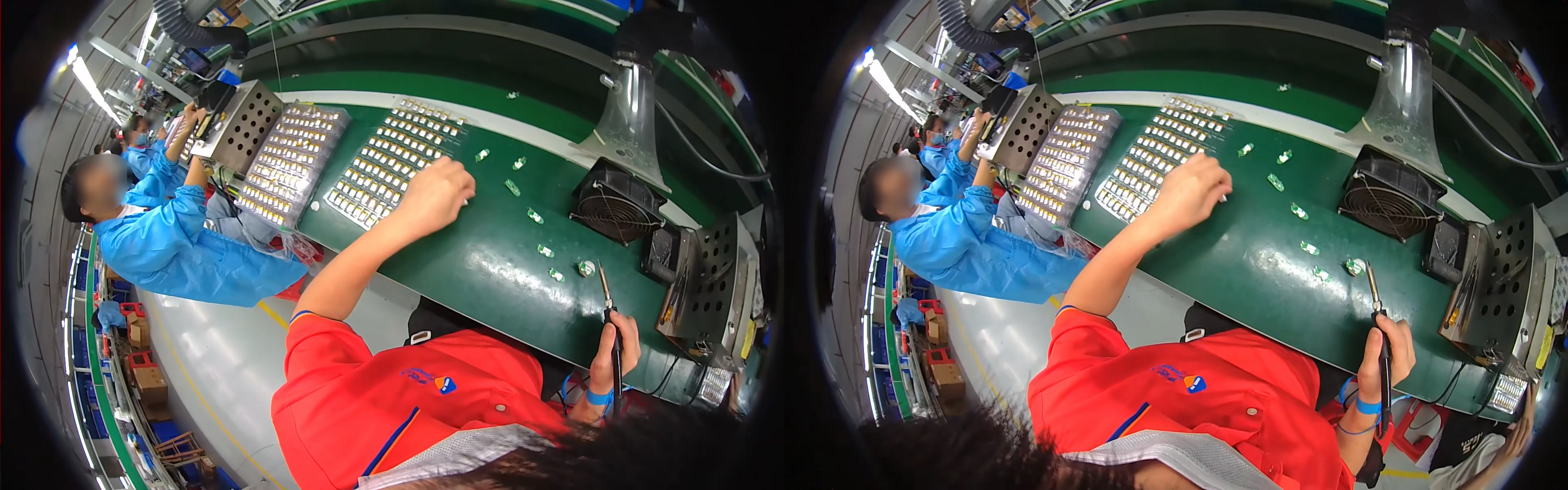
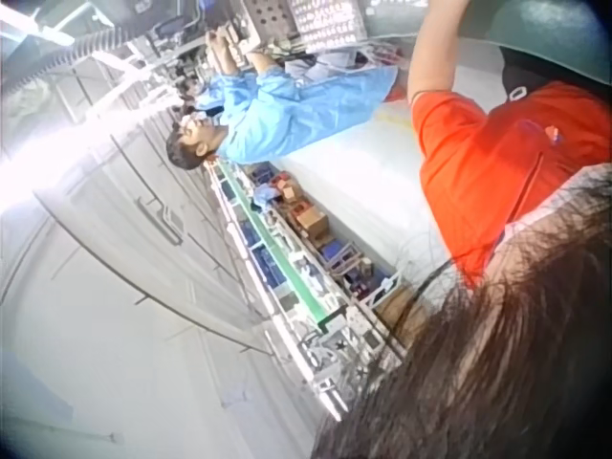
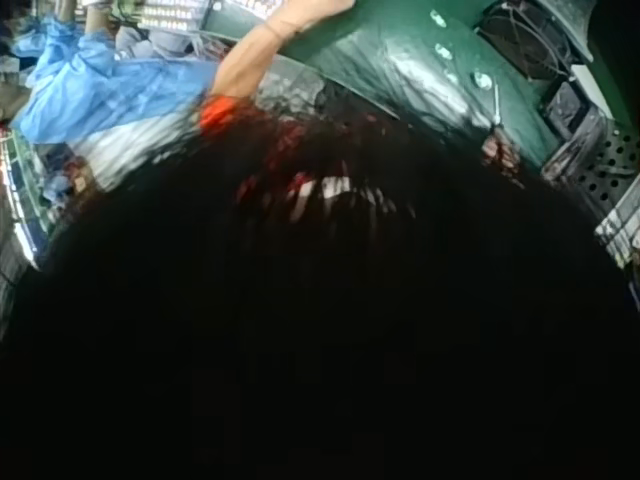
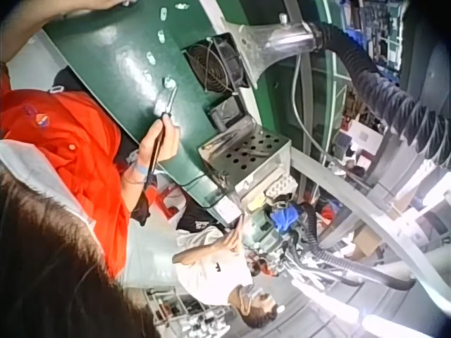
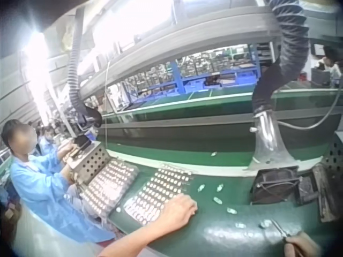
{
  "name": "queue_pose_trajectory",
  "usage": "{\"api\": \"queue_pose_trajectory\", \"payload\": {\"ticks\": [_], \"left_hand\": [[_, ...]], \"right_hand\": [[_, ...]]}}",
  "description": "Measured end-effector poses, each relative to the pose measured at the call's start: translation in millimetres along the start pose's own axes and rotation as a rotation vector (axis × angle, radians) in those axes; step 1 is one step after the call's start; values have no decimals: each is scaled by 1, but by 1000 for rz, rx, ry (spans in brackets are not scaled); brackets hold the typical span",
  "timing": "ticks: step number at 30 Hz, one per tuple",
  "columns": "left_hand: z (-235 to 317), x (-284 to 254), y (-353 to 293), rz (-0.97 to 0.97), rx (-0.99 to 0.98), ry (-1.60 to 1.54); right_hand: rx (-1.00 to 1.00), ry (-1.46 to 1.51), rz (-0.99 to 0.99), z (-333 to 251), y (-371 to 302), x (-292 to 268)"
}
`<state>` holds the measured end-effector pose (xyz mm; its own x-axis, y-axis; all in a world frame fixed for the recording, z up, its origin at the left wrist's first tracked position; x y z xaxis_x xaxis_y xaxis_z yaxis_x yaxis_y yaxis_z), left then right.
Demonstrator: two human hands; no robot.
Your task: Soldering small electronic components onto a base at an assembly workstation.
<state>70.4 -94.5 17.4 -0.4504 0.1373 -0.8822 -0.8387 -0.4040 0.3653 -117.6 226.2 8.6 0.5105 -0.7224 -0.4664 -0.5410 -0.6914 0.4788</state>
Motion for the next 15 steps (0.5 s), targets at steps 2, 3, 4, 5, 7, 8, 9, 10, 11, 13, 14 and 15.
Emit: {"api": "queue_pose_trajectory", "payload": {"ticks": [2, 3, 4, 5, 7, 8, 9, 10, 11, 13, 14, 15], "left_hand": [[18, 9, -4, -23, 97, -17], [20, 10, -6, -39, 87, -29], [22, 9, -10, -44, 72, -30], [23, 7, -15, 6, -11, -75], [25, 6, -26, 67, -166, -104], [28, 9, -30, 62, -157, -96], [32, 11, -33, 118, -147, -60], [34, 14, -36, 156, -143, -22], [35, 18, -36, 166, -152, -21], [33, 22, -35, 186, -154, -58], [32, 23, -34, 164, -163, -92], [32, 23, -32, 179, -151, -96]], "right_hand": [[-31, -17, 70, 2, 1, 2], [-14, -18, 54, 3, 0, 1], [-43, -1, 38, 3, -1, 2], [-48, 2, 47, 4, -2, 1], [-44, 3, 62, 6, -3, 1], [-36, 15, 39, 7, -4, 1], [-17, 16, 44, 8, -4, 0], [-28, 26, 13, 9, -5, 1], [-43, 33, 19, 9, -5, 0], [-61, 38, 24, 11, -5, -1], [-73, 24, 24, 11, -6, -1], [-56, -13, 41, 12, -6, -2]]}}
Point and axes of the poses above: each hand's wrist, its own y-axis towards the middle knuckle, its own x-axis out of the palm, z = x × y, the point moved 2 cm from there along y, towards the middle knuckle, and after that the axes turned 3 degrees about -z, right-handed, at the moved point
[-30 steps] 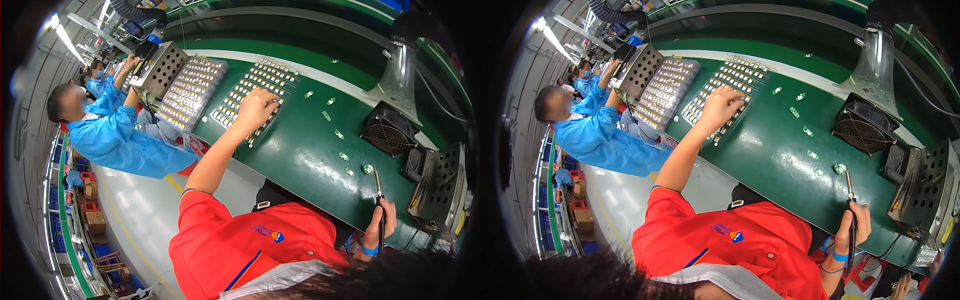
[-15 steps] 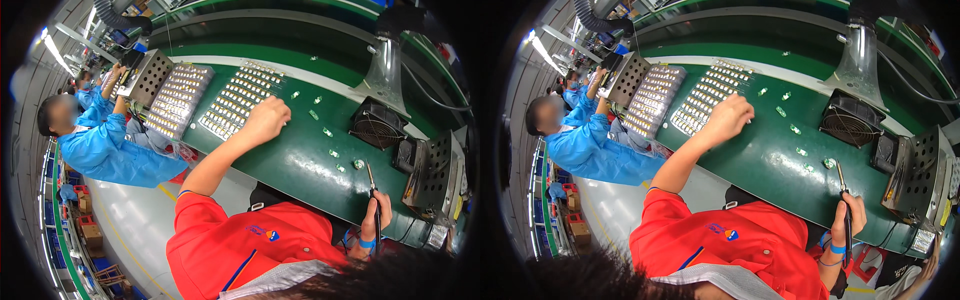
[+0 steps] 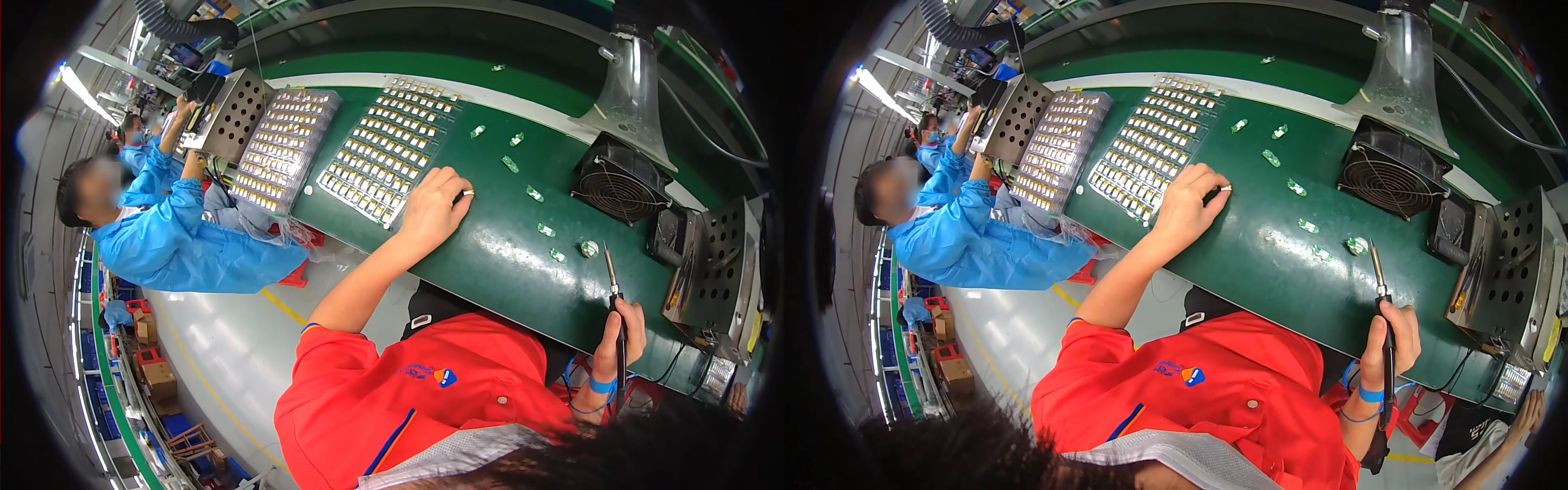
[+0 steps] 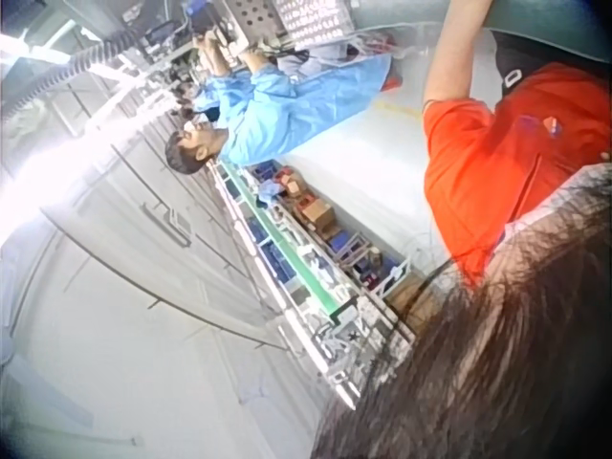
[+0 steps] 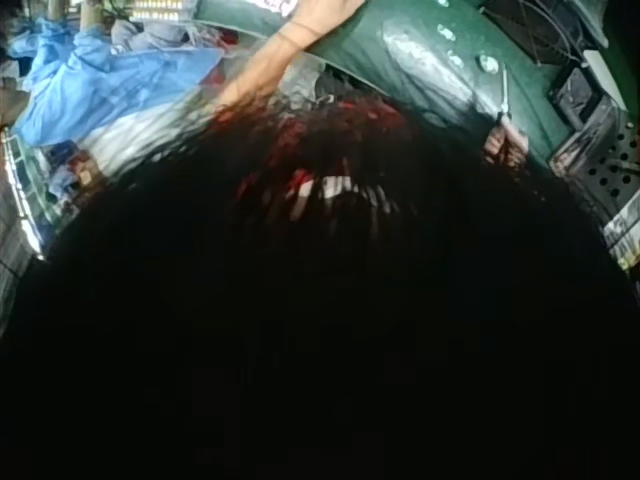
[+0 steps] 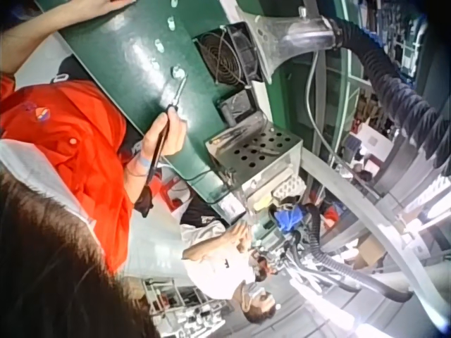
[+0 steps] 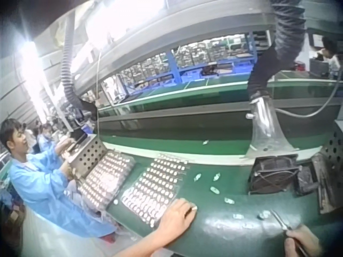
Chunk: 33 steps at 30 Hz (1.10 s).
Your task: Soldering small electronic components onto a base at an assembly workstation.
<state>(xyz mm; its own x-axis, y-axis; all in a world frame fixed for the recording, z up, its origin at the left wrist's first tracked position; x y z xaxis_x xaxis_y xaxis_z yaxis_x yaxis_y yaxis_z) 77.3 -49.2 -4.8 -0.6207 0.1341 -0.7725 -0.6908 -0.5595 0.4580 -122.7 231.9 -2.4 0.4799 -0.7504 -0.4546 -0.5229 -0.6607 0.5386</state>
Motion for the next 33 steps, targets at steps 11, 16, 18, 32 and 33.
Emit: {"api": "queue_pose_trajectory", "payload": {"ticks": [11, 16, 18, 32, 33], "left_hand": [[104, 19, -1, -367, -69, -724], [133, 31, -4, -525, 3, -836], [131, 32, -3, -594, 2, -840], [128, 75, 53, -390, 175, -466], [127, 77, 52, -375, 182, -472]], "right_hand": [[219, 240, -68, -26, 3, 37], [165, 373, -30, -31, 2, 32], [158, 432, -98, -27, -3, 26], [158, 219, 50, -9, -15, 3], [159, 217, 52, -8, -15, 1]]}}
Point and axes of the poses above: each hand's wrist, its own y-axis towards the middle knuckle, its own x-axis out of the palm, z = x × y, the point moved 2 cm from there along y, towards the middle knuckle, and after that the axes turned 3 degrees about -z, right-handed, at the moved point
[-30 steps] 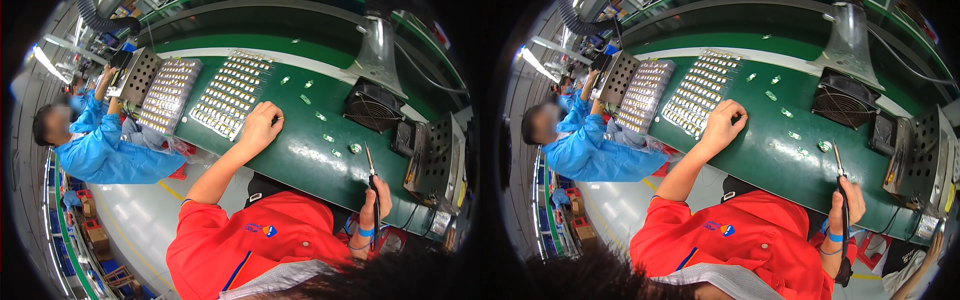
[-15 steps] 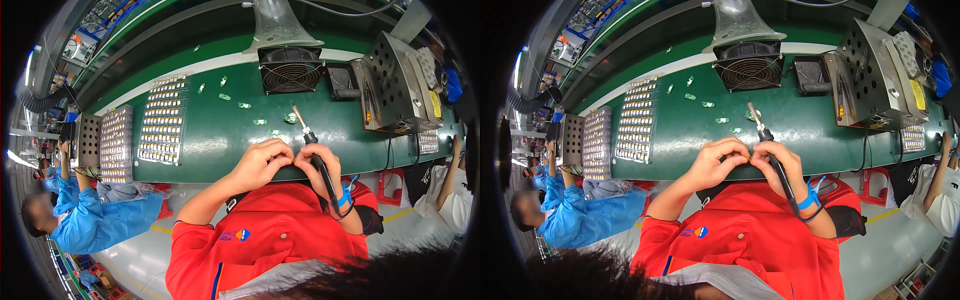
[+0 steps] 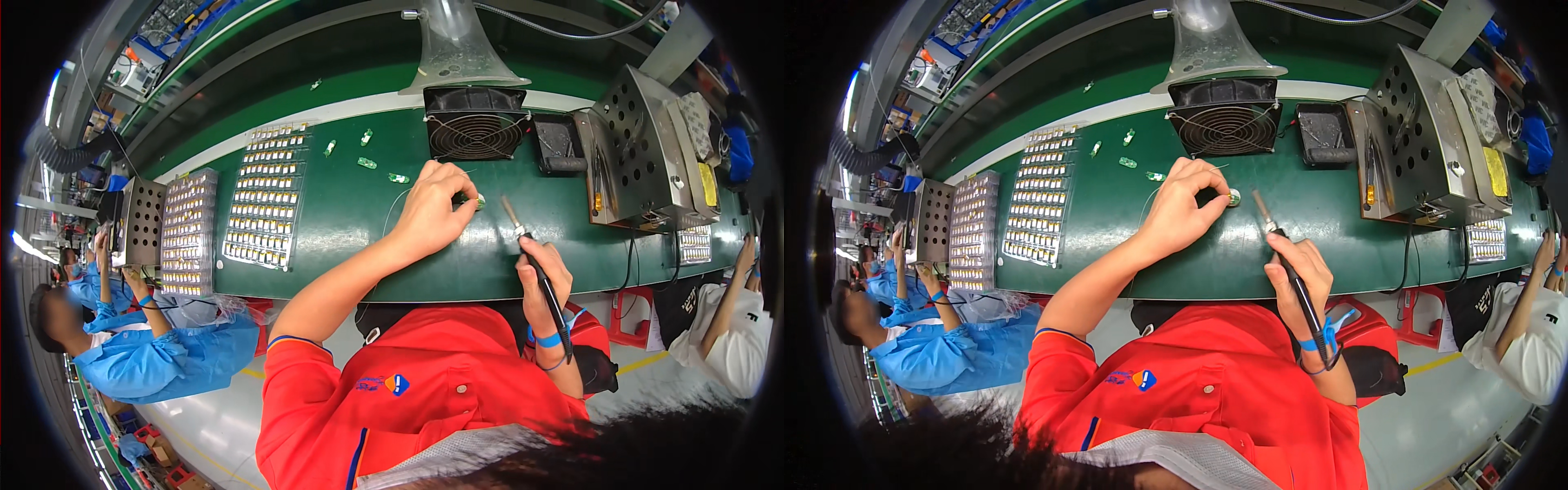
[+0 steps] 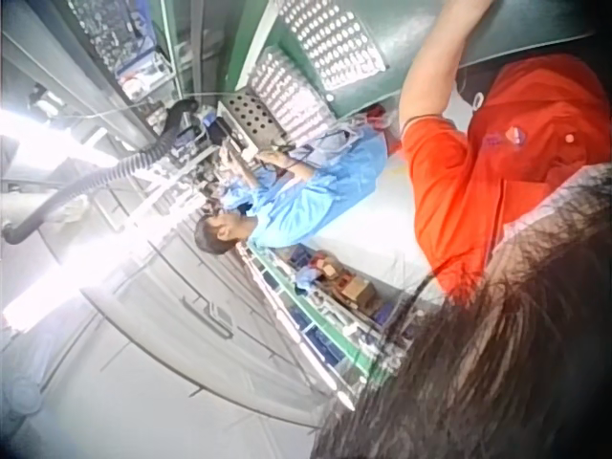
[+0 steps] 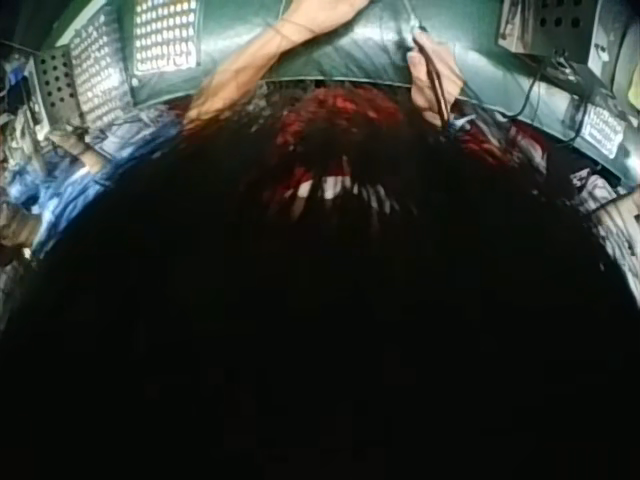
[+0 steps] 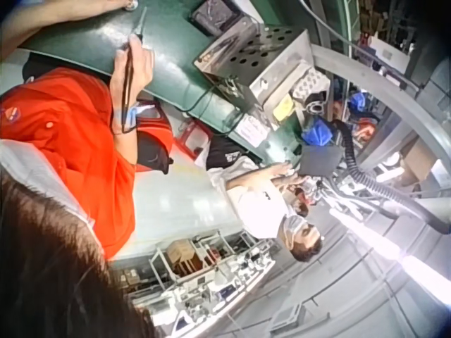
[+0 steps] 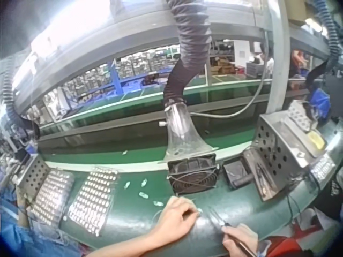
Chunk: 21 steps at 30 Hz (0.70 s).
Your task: Soldering small electronic components onto a base at an assembly workstation.
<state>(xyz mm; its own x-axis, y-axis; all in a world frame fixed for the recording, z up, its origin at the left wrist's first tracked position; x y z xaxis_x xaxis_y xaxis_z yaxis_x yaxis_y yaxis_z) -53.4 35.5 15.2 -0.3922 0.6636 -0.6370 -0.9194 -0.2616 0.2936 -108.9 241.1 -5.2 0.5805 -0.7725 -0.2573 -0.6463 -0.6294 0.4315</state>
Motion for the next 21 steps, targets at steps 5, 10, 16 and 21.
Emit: {"api": "queue_pose_trajectory", "payload": {"ticks": [5, 10, 16, 21], "left_hand": [[-10, 1, -2, -14, -106, -41], [-14, 1, 0, -29, -154, -103], [-14, 2, 1, -33, -168, -94], [-13, -1, 1, -75, -205, -79]], "right_hand": [[-152, -112, 19, -3, 5, -2], [-102, -109, 21, -6, 6, 1], [-102, -129, 16, -6, 7, 2], [-84, -141, 21, -5, 7, 3]]}}
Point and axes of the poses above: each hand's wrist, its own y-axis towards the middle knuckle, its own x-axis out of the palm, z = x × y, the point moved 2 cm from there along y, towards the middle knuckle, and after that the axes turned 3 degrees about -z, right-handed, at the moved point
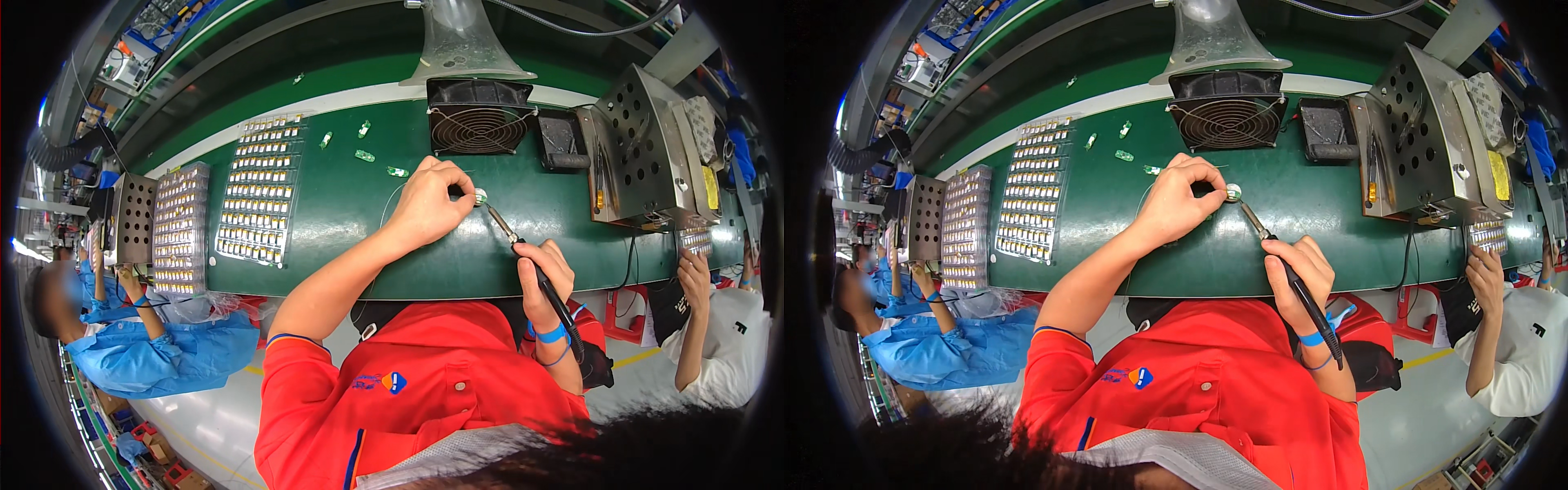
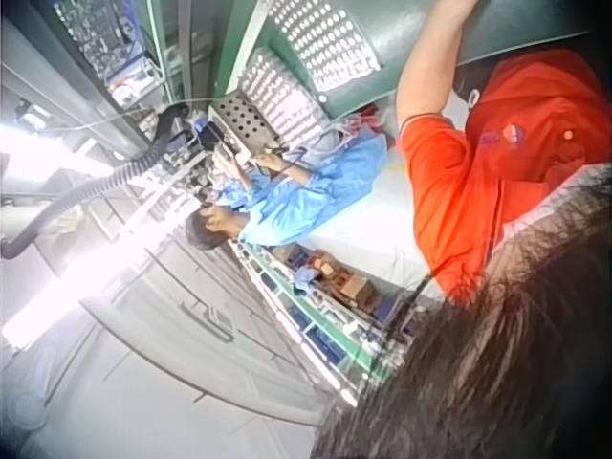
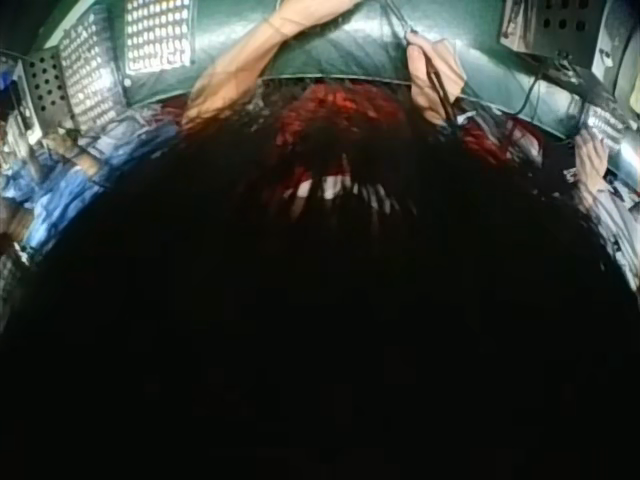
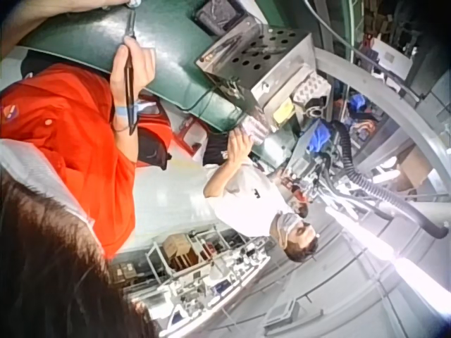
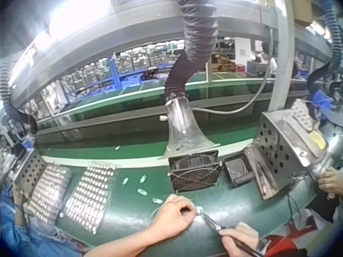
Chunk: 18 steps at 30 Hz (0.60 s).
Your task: Soldering small electronic components onto a base at an assembly workstation.
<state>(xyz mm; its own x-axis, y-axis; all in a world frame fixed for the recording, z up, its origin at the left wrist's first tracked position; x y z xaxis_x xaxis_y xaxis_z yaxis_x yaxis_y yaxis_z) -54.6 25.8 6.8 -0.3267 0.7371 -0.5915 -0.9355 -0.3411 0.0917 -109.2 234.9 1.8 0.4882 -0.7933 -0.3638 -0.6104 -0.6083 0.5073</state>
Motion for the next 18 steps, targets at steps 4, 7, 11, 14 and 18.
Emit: {"api": "queue_pose_trajectory", "payload": {"ticks": [4, 7, 11, 14, 18], "left_hand": [[-1, -2, 1, -21, -18, -41], [-2, -1, 2, -28, -24, -46], [-1, -1, 2, -14, -10, -45], [0, -1, 2, -10, -14, -46], [-1, -1, 1, -18, -58, -33]], "right_hand": [[-26, 0, -15, 0, 0, 0], [-33, -1, -16, 0, 0, 1], [-31, -9, -19, 0, 0, 2], [-34, -8, -17, -1, 0, 3], [-15, -17, -8, -1, 1, 3]]}}
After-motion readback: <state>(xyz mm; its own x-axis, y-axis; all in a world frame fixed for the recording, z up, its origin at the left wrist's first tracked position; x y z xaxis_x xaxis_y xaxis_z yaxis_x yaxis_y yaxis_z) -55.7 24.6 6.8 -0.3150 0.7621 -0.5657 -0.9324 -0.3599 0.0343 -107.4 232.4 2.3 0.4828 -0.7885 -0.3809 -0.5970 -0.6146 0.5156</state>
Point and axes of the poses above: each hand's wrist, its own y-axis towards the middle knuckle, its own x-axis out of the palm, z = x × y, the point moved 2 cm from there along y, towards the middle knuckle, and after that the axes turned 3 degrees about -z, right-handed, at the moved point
